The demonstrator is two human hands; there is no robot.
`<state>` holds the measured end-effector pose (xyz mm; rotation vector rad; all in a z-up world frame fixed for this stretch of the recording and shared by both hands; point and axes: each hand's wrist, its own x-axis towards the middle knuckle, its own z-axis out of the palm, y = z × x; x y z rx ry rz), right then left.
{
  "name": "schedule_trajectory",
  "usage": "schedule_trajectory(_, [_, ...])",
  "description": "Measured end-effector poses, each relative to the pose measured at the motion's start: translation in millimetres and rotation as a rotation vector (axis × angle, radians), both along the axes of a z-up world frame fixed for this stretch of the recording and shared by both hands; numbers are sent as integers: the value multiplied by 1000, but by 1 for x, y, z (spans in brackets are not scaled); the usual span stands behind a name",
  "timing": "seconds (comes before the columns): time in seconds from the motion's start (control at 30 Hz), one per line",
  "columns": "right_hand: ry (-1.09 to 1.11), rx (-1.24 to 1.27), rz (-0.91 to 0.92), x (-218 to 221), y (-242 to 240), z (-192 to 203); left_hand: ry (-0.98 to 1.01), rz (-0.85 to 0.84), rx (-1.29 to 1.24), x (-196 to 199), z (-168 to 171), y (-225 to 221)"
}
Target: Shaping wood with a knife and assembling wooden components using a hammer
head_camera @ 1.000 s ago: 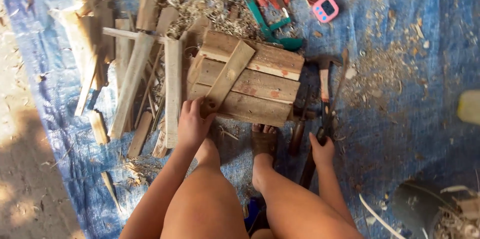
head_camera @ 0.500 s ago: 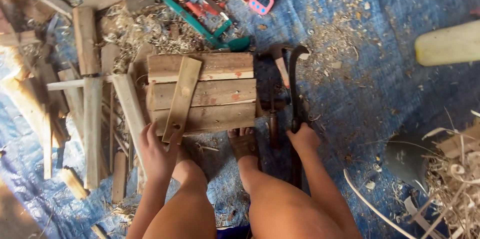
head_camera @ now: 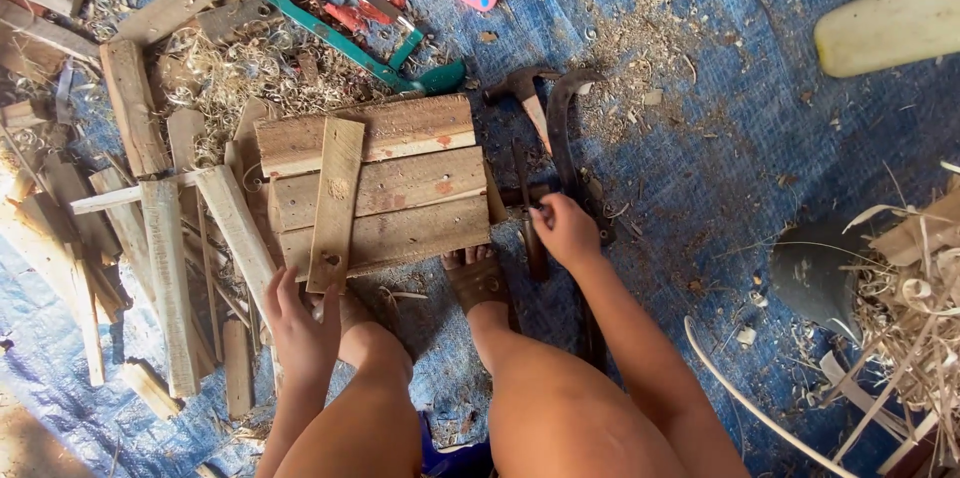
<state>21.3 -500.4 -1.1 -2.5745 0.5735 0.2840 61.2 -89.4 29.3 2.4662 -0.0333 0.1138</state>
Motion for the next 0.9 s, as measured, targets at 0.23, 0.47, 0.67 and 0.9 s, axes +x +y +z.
schedule_trajectory(0.23, [213, 41, 66, 51, 43, -2, 128, -48, 47, -60, 6, 19])
schedule_trajectory(0.47, [280, 99, 163, 59, 57, -21, 291, 121, 15, -88, 0, 43])
schedule_trajectory(0.67, [256, 404, -210, 60, 56, 49, 301, 121, -10, -81, -7, 46])
schedule_trajectory(0.9, [-152, 1076, -432, -10, 16, 6, 337, 112, -45, -77, 17, 45])
